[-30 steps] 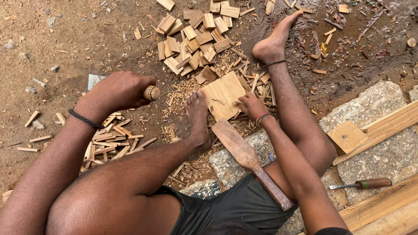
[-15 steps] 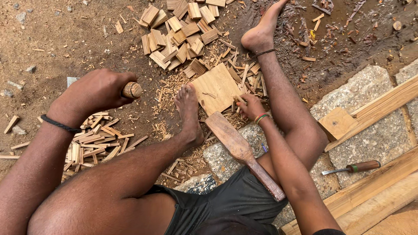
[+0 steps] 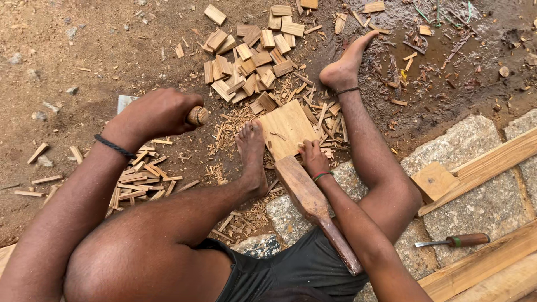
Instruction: The person sits on the ground and uses a wooden mallet and a round-tipped chisel to carve a small wooden block. They repeatedly strike the chisel to create circular indentations, occasionally adjusting the block's position.
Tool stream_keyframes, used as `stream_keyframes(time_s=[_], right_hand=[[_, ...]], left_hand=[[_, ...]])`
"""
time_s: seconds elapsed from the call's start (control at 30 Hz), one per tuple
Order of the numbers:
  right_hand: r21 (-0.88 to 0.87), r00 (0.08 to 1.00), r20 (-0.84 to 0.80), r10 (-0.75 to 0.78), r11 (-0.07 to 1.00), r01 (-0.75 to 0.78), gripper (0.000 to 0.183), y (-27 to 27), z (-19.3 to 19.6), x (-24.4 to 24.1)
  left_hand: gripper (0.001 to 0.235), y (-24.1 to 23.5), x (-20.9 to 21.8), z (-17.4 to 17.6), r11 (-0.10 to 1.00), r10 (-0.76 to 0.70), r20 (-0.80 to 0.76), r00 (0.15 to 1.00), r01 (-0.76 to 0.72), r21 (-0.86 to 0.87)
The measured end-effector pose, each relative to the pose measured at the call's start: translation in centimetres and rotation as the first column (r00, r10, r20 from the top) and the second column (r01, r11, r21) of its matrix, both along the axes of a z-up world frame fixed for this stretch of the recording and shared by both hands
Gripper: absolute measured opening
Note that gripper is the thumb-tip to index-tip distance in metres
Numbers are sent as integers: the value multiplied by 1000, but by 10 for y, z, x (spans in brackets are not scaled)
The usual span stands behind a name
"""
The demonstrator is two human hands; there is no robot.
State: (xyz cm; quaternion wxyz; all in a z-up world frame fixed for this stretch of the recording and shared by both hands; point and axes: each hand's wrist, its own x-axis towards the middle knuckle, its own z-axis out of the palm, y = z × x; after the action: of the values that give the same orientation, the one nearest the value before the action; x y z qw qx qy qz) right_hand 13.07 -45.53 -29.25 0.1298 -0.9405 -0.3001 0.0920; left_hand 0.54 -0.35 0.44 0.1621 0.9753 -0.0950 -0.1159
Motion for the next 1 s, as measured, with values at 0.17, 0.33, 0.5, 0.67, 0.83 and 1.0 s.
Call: stream_keyframes(time_s=[0.17, 0.33, 0.5, 0.67, 0.83, 1.0], right_hand=[[279, 987, -142, -71, 954, 109, 20, -4, -7, 15], [359, 665, -739, -104, 775, 521, 26, 7, 49, 42], [473, 474, -870, 138, 508, 720, 25, 46, 102, 76], [418, 470, -881, 61, 567, 710, 35, 181, 154, 35], [566, 676, -612, 411, 824, 10, 77, 306, 216, -115], [521, 859, -508, 62, 817, 249, 93, 278, 165, -44]], left_hand=[[27, 4, -2, -3, 1000, 11, 22, 1000, -11, -15], [26, 9, -6, 0, 999, 17, 4, 1000, -17, -41], [20, 35, -18, 32, 997, 73, 344, 936, -79, 4], [20, 56, -30, 65, 974, 101, 612, 784, -202, 99], [22, 30, -24, 65, 971, 123, 588, 799, -220, 95], [22, 26, -23, 52, 983, 143, 551, 822, -182, 17]])
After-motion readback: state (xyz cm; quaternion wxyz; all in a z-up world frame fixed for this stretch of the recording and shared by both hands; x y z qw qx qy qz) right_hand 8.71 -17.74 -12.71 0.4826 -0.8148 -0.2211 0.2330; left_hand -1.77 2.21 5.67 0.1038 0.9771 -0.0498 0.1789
